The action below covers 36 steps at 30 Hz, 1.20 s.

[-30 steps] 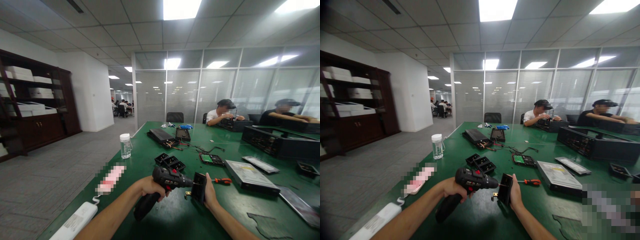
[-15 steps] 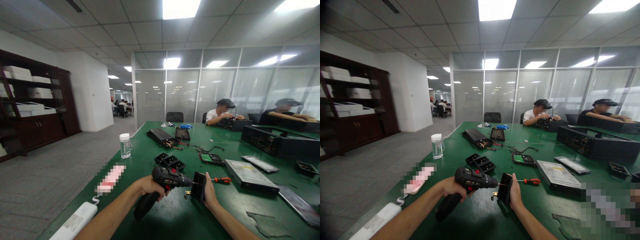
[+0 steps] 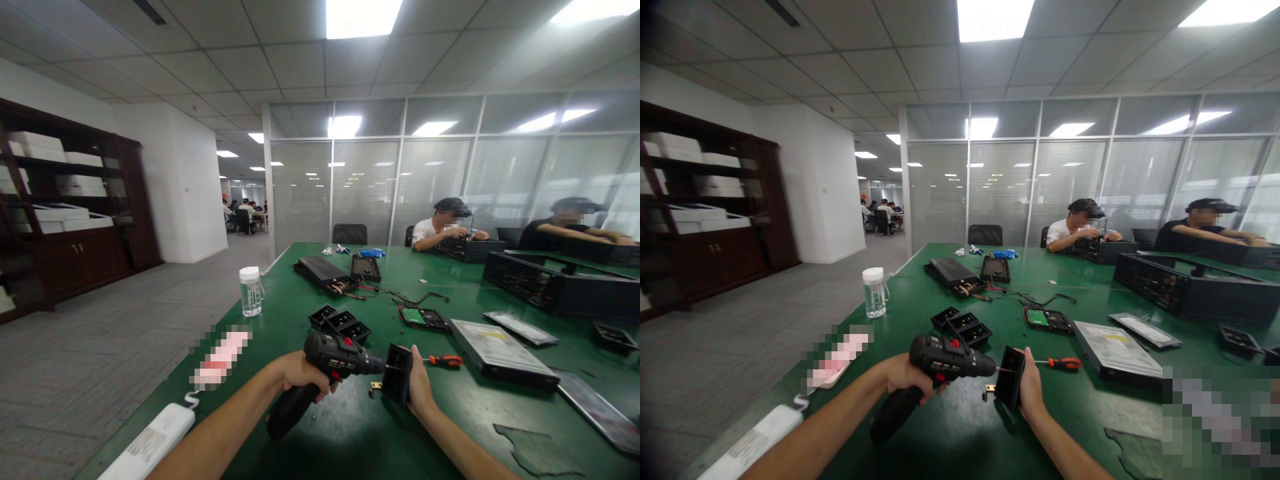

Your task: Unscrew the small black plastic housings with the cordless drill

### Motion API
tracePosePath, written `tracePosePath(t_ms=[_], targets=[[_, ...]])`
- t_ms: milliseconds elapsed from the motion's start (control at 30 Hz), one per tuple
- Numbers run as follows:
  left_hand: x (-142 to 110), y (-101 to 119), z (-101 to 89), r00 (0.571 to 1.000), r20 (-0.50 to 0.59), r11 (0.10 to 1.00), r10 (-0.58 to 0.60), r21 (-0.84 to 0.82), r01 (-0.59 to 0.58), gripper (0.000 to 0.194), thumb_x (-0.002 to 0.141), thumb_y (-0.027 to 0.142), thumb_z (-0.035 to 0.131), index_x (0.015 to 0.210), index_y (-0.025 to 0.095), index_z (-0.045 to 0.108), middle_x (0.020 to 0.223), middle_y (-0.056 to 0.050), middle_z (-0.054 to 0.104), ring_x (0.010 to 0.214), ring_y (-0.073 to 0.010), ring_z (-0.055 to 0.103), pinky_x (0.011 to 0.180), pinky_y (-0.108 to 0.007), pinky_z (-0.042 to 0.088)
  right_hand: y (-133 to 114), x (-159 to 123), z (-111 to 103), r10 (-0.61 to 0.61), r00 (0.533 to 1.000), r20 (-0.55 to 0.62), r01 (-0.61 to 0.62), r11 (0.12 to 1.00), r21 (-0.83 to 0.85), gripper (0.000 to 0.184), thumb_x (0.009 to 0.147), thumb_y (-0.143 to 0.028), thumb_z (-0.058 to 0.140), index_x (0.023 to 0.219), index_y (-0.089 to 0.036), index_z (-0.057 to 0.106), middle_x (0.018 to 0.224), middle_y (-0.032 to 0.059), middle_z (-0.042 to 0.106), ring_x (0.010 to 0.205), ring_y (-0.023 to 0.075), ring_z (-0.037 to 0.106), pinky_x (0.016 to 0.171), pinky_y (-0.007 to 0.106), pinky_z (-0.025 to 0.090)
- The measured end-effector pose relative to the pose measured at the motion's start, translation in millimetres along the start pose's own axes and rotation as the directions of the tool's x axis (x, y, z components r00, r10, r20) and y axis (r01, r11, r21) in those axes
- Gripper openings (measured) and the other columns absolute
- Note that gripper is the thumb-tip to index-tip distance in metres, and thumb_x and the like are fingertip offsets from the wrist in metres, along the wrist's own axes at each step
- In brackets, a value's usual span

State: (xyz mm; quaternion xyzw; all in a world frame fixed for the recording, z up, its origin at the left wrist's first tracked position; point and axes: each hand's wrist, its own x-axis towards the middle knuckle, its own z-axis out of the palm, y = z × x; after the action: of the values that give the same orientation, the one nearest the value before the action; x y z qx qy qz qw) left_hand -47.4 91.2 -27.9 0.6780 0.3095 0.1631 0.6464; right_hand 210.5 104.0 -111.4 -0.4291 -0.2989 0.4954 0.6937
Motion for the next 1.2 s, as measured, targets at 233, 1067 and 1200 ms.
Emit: tracePosePath(t_ms=[233,1067,1200], targets=[[1.6,-3.7,-0.8,1.000,0.015,1.000,0.010,-0.030,-0.009,0.024,0.049,0.009,0.056,0.072,0.012,0.060,0.067,0.000,0.056,0.048,-0.0084,0.049,0.042,-0.020,0.038,2.8,1.4,-2.9,-0.018,1.000,0.015,0.018,1.000,-0.014,0.045,0.070,-0.060,0.046,0.082,-0.018,0.059,0.057,-0.0020,0.055,0.053,0.0173,0.054,0.052,0.028,0.041],[-1.3,3.2,1.5,1.000,0.009,0.999,0.025,0.033,-0.025,0.020,0.047,0.007,0.057,0.066,0.012,0.060,0.067,0.000,0.056,0.053,-0.0084,0.049,0.046,-0.020,0.038,-1.2,-1.3,1.5,-0.006,1.000,-0.007,0.006,0.999,-0.037,0.047,0.068,-0.062,0.046,0.077,-0.018,0.059,0.056,-0.0008,0.056,0.051,0.0175,0.054,0.051,0.029,0.041],[-1.1,1.7,1.9,1.000,0.009,0.999,-0.005,-0.034,0.005,0.025,0.048,0.008,0.057,0.072,0.012,0.060,0.067,-0.001,0.056,0.051,-0.0089,0.049,0.042,-0.020,0.037,-2.3,-2.3,2.1,-0.015,1.000,-0.011,0.015,0.999,-0.032,0.046,0.068,-0.062,0.047,0.077,-0.018,0.059,0.056,-0.0014,0.055,0.051,0.0174,0.053,0.051,0.029,0.041]])
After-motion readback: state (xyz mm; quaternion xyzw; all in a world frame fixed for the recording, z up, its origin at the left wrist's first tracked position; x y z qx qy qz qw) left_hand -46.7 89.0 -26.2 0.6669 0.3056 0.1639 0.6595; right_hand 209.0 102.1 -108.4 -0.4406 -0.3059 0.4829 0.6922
